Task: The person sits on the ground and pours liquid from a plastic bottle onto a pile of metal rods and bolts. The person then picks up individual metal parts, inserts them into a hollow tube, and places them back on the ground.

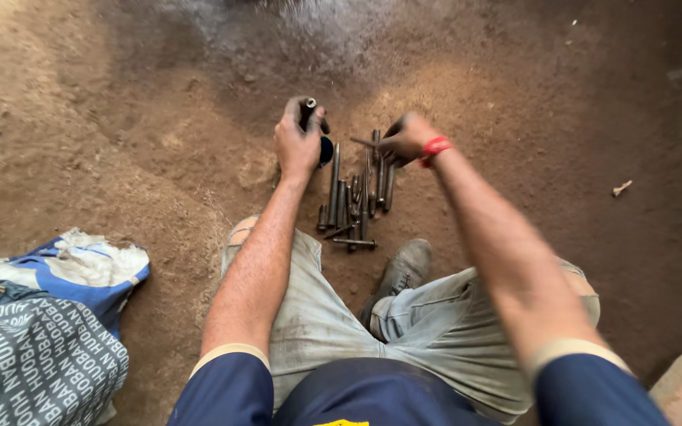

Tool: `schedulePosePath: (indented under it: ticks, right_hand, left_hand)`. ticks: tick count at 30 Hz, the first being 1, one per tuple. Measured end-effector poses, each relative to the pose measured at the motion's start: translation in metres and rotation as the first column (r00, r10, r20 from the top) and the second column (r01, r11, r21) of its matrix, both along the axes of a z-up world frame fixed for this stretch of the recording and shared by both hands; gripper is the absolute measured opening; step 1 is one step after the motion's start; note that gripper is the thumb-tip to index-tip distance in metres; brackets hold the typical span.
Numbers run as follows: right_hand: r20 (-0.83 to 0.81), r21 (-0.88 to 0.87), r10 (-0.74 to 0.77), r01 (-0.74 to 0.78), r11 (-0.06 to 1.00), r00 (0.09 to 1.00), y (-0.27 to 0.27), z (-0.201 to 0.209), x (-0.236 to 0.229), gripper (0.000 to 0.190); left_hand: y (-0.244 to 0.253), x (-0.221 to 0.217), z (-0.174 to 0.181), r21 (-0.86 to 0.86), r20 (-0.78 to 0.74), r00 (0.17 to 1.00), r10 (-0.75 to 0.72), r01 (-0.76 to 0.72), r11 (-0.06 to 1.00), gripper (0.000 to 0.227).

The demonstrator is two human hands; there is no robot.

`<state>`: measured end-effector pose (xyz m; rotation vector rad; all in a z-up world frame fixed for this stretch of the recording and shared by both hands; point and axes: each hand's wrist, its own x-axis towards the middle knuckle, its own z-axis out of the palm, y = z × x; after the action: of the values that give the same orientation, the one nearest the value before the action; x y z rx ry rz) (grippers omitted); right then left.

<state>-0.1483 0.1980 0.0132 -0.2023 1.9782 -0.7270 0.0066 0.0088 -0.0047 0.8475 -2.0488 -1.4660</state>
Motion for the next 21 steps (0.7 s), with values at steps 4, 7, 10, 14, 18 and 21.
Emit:
schedulePosePath:
  ticks: [4, 7, 10, 14, 18, 21]
  right_hand:
    - [-0.602, 0.016, 0.236, -0.284, 0.959, 0.763, 0.023, 0.136, 0.017, 0.02]
    - [-0.795, -0.163, 0.077, -0.333, 0.929, 0.602, 0.044, 0.193, 0.066, 0.017]
    - [-0.87, -0.265, -0.05, -0.38, 0.886, 0.491, 0.046, 0.208, 0.102, 0.016]
    - [-0.91, -0.181, -0.01, -0.378, 0.908, 0.414, 0.041, 0.2, 0.117, 0.015]
    - [-0.933, -0.164, -0.006, -0.408, 0.898, 0.36, 0.041, 0.197, 0.115, 0.016]
    - [-0.927, -0.182, -0.005, -0.438, 0.88, 0.375, 0.038, 0.196, 0.118, 0.017]
  left_hand:
    - [0.004, 0.007, 0.018, -0.326, -0.16, 0.979, -0.129, 0.07, 0.943, 0.024]
    - [0.01, 0.012, 0.029, -0.382, -0.22, 0.947, -0.233, 0.136, 0.914, 0.023]
    - [0.015, 0.011, 0.039, -0.412, -0.273, 0.913, -0.305, 0.175, 0.894, 0.024]
    - [0.02, 0.02, 0.044, -0.413, -0.28, 0.881, -0.381, 0.247, 0.876, 0.026]
    - [0.023, 0.02, 0.051, -0.414, -0.326, 0.84, -0.434, 0.286, 0.864, 0.027]
    - [0.02, 0.022, 0.055, -0.473, -0.292, 0.841, -0.455, 0.286, 0.833, 0.025]
